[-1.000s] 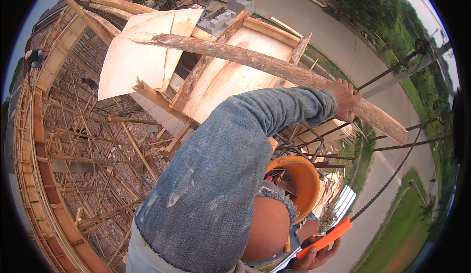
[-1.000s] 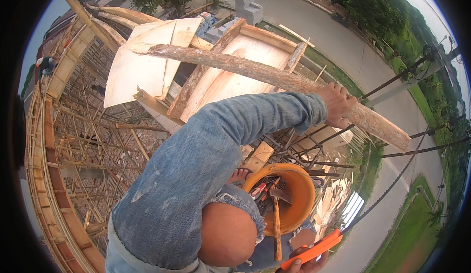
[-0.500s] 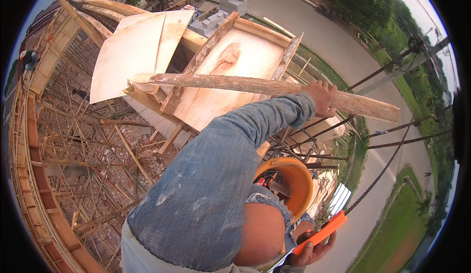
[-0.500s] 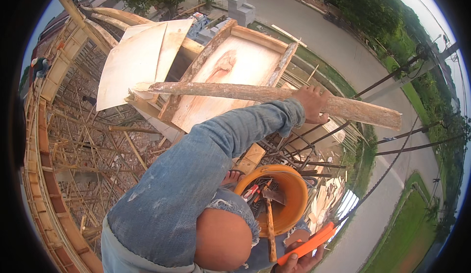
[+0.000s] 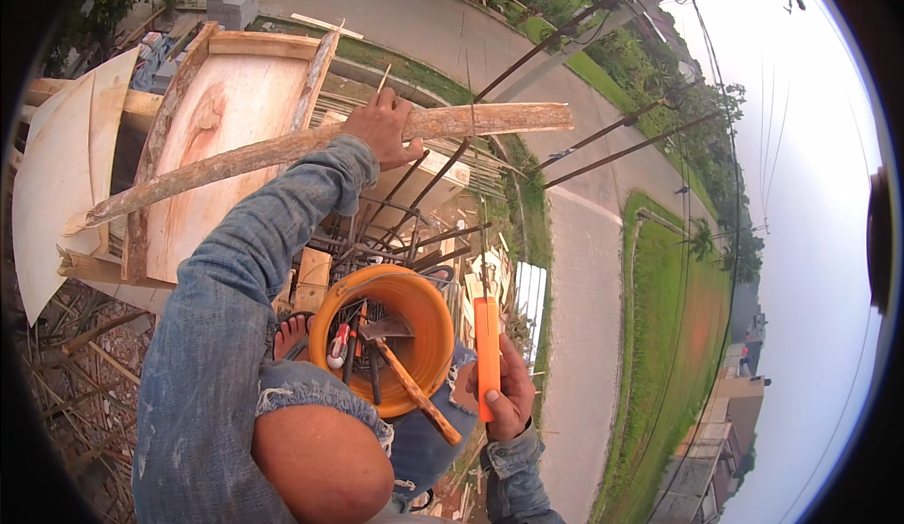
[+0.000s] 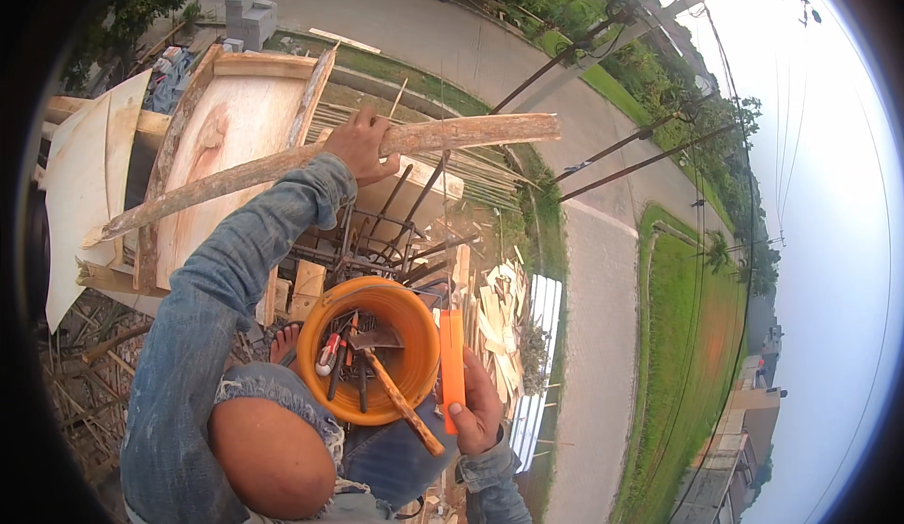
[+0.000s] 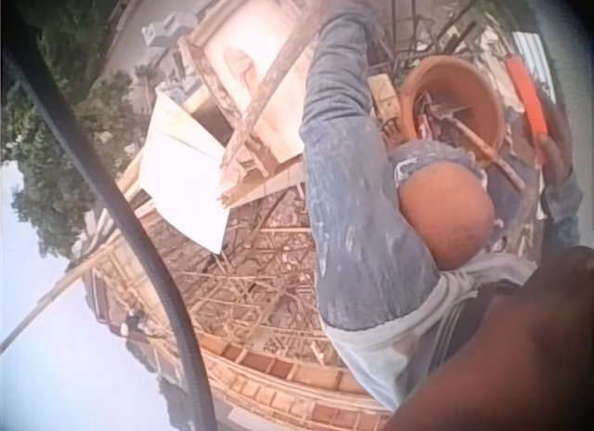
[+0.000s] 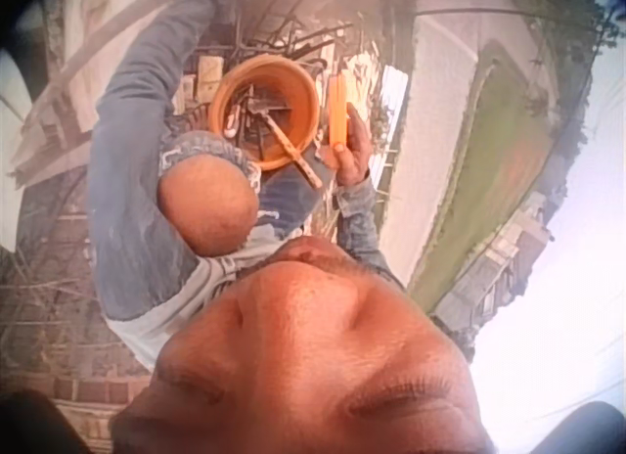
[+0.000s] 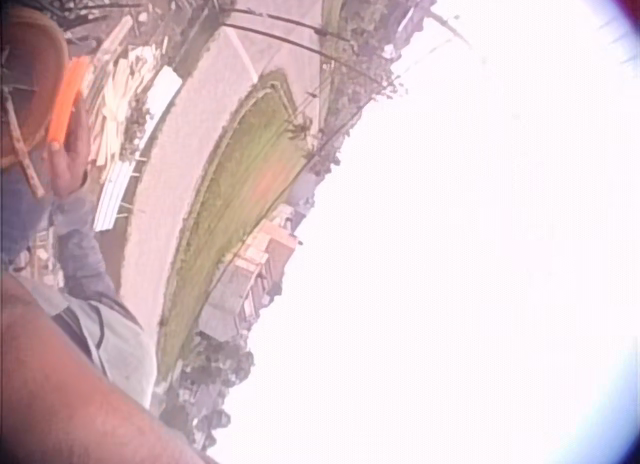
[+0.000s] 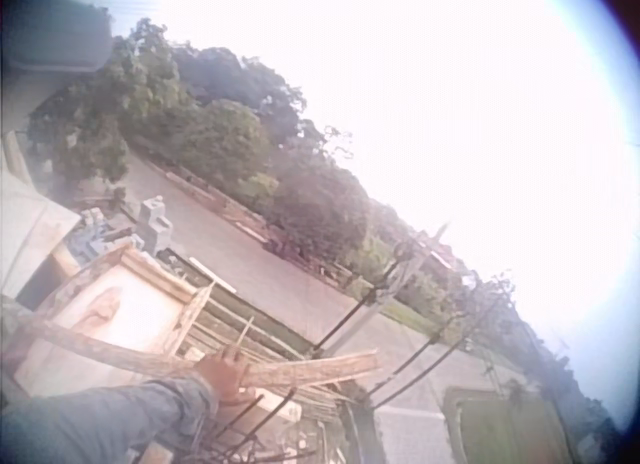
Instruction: The person assembles a wooden frame by positioning planks, sawing them to size, and securing them with a hammer and nails. The person also uses a small axe to trim wood edges and adjusts the frame components during construction.
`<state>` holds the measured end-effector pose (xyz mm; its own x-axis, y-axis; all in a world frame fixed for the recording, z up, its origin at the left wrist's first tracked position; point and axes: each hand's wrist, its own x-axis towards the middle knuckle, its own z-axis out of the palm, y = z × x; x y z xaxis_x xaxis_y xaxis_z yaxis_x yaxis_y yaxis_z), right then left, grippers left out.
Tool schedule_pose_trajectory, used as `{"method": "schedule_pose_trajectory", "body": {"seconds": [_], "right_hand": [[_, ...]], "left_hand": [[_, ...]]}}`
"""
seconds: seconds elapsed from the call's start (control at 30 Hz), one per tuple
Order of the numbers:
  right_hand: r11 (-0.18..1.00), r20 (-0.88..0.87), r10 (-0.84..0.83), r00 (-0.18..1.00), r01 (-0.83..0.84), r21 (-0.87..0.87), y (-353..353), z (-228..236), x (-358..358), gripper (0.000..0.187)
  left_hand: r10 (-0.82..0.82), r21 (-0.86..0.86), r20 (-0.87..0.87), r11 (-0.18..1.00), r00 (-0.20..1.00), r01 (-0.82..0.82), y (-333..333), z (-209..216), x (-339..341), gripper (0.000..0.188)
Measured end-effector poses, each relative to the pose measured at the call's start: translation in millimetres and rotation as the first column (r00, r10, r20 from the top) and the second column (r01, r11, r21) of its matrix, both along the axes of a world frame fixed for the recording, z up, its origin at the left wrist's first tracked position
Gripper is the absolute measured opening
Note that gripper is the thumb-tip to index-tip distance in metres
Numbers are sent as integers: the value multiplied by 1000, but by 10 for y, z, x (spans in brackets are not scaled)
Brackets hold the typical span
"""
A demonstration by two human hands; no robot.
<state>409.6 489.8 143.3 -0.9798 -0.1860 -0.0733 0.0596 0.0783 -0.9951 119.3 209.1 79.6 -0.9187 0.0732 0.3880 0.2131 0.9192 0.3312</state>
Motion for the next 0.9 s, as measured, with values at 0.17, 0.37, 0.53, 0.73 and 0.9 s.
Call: {"method": "schedule_pose_trajectory", "body": {"seconds": [0.17, 0.37, 0.53, 0.73, 0.9], "right_hand": [[996, 79, 62, 995, -67, 54, 107, -54, 43, 90], [979, 2, 176, 984, -175, 103, 263, -46, 122, 95], [977, -107, 83, 991, -60, 206, 309, 7, 237, 82], [909, -240, 105, 965, 5, 417, 401, -97, 207, 67], [902, -240, 82, 967, 30, 431, 482, -233, 189, 62]], "left_hand": [[22, 126, 51, 992, 998, -28, -21, 63, 31, 52], [23, 140, -18, 990, 1000, -20, -61, -13, 14, 51], [-4, 169, 66, 986, 998, -8, -68, 38, 4, 50], [-1, 173, 60, 985, 998, -9, -78, -6, -19, 49], [-22, 196, 101, 981, 995, 2, -114, 7, -38, 56]]}}
